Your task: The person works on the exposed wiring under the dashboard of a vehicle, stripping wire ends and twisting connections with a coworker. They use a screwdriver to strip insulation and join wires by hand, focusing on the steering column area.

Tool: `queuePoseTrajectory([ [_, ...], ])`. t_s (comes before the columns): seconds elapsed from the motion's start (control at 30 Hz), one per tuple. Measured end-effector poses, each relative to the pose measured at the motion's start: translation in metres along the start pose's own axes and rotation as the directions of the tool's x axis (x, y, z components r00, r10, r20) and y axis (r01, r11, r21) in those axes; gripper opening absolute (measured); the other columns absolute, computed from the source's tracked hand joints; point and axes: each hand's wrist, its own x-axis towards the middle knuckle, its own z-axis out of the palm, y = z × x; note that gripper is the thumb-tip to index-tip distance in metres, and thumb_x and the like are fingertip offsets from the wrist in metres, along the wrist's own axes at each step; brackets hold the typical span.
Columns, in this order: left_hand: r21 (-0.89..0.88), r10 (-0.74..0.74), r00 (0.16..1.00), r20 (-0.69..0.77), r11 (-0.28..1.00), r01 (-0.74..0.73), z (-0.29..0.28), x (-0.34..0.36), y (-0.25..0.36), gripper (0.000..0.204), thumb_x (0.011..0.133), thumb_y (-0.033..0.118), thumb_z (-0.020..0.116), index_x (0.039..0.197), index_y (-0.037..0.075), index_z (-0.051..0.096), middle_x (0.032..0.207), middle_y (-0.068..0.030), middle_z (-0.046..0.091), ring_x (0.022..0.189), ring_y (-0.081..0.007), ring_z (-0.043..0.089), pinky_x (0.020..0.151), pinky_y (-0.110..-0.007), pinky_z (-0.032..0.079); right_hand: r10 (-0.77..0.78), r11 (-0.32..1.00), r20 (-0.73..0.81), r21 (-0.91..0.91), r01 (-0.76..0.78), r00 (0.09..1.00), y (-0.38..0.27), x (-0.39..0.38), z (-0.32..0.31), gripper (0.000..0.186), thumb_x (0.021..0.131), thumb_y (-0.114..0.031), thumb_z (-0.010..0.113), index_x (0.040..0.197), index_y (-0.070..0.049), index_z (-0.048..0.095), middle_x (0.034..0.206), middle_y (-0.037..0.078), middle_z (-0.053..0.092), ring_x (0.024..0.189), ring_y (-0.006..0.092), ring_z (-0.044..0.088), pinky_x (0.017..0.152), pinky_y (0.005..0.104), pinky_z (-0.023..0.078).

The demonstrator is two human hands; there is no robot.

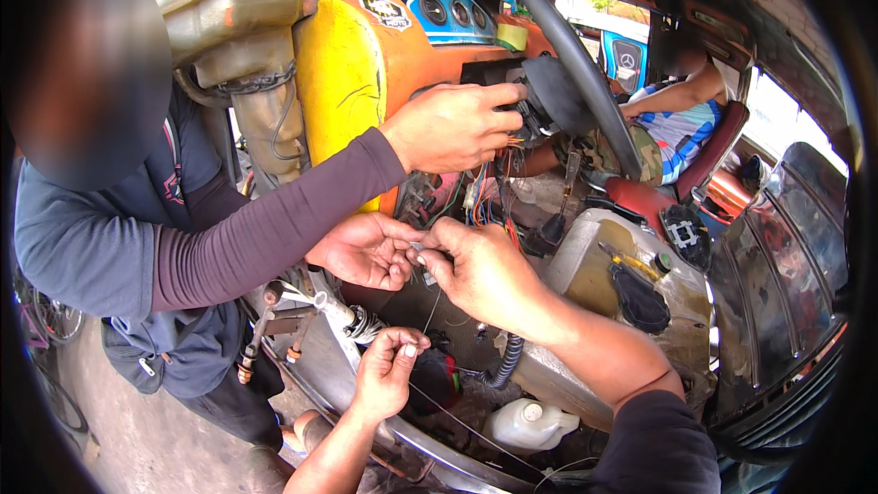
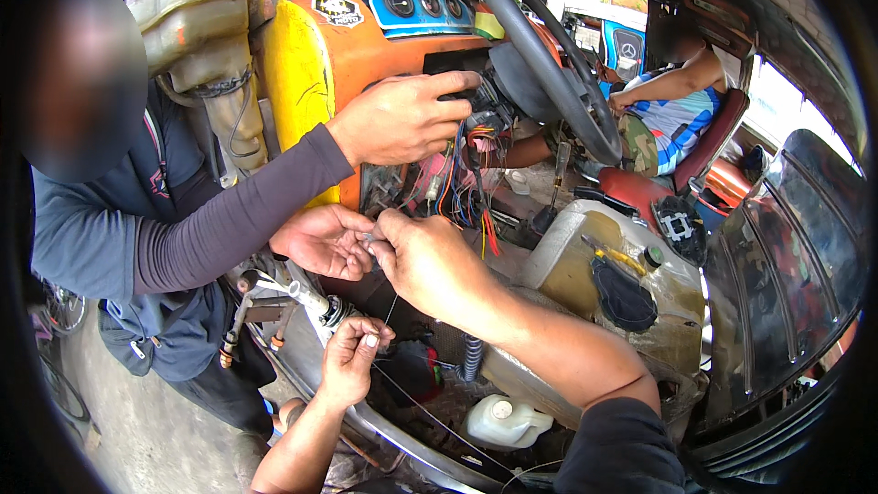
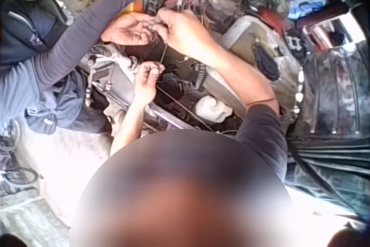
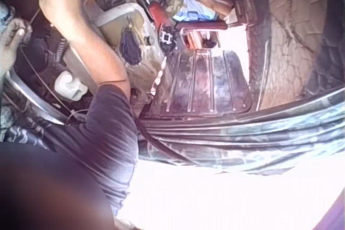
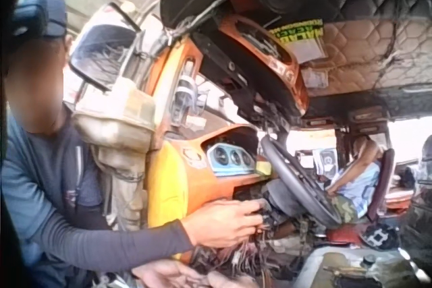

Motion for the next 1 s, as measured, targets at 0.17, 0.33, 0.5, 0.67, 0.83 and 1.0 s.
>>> queuePoseTrajectory([
  [0.17, -0.001, 0.002, 1.000, -0.007, 1.000, -0.002, 0.0015, -0.0012, -0.0020, 0.007, 0.114, 0.009, 0.058, 0.120, 0.005, 0.056, 0.120, -0.0113, 0.069, 0.107, -0.0179, 0.067, 0.098, -0.035, 0.055, -0.117, 0.989, 0.011, -0.084, 0.118, 0.993, 0.0010, -0.0002, 0.0032, 0.011, 0.096, -0.007, 0.079, 0.097, 0.001, 0.071, 0.077, 0.023, 0.069, 0.072, 0.0440, 0.073, 0.062, 0.0481, 0.056],
  [0.33, -0.003, 0.003, 1.000, -0.024, 1.000, -0.003, 0.0039, -0.0014, -0.0034, 0.007, 0.114, 0.008, 0.058, 0.120, 0.004, 0.056, 0.120, -0.0113, 0.069, 0.107, -0.0176, 0.067, 0.098, -0.034, 0.054, -0.121, 0.990, 0.005, -0.069, 0.121, 0.993, 0.0022, -0.0001, 0.0041, 0.013, 0.095, -0.006, 0.079, 0.093, 0.002, 0.070, 0.078, 0.022, 0.069, 0.073, 0.0440, 0.073, 0.062, 0.0495, 0.055],
  [0.5, 0.013, 0.008, 1.000, -0.001, 1.000, -0.008, 0.0006, -0.0001, -0.0022, 0.007, 0.114, 0.008, 0.058, 0.120, 0.005, 0.056, 0.119, -0.0111, 0.070, 0.108, -0.0175, 0.067, 0.097, -0.034, 0.054, -0.098, 0.995, -0.065, -0.004, 0.098, 0.993, 0.0001, 0.0002, 0.0030, 0.014, 0.094, -0.007, 0.079, 0.091, 0.001, 0.068, 0.078, 0.022, 0.069, 0.074, 0.0436, 0.073, 0.063, 0.0496, 0.055],
  [0.67, -0.014, 0.038, 0.999, -0.015, 0.999, -0.039, 0.0022, 0.0008, -0.0056, 0.005, 0.114, 0.008, 0.058, 0.119, 0.005, 0.057, 0.118, -0.0109, 0.070, 0.107, -0.0172, 0.066, 0.096, -0.034, 0.054, -0.137, 0.979, 0.003, -0.151, 0.136, 0.991, 0.0038, -0.0005, 0.0038, 0.013, 0.094, -0.006, 0.079, 0.091, 0.002, 0.069, 0.080, 0.022, 0.070, 0.079, 0.0427, 0.073, 0.067, 0.0501, 0.056],
  [0.83, 0.003, 0.023, 1.000, -0.019, 1.000, -0.023, 0.0050, 0.0000, -0.0044, 0.005, 0.115, 0.008, 0.057, 0.118, 0.004, 0.059, 0.118, -0.0106, 0.070, 0.107, -0.0172, 0.067, 0.098, -0.035, 0.055, -0.110, 0.984, 0.027, -0.137, 0.113, 0.994, 0.0042, -0.0007, 0.0037, 0.009, 0.092, -0.005, 0.079, 0.095, 0.001, 0.074, 0.085, 0.022, 0.072, 0.084, 0.0409, 0.074, 0.072, 0.0497, 0.058],
  [1.0, 0.038, 0.012, 0.999, -0.031, 0.999, -0.010, 0.0051, 0.0006, 0.0012, 0.006, 0.115, 0.008, 0.057, 0.117, 0.003, 0.060, 0.118, -0.0105, 0.071, 0.108, -0.0170, 0.068, 0.100, -0.035, 0.056, -0.101, 0.989, 0.056, -0.100, 0.106, 0.993, -0.0037, 0.0013, -0.0048, 0.016, 0.089, -0.006, 0.083, 0.104, -0.001, 0.080, 0.091, 0.018, 0.076, 0.085, 0.0374, 0.076, 0.075, 0.0454, 0.060],
])
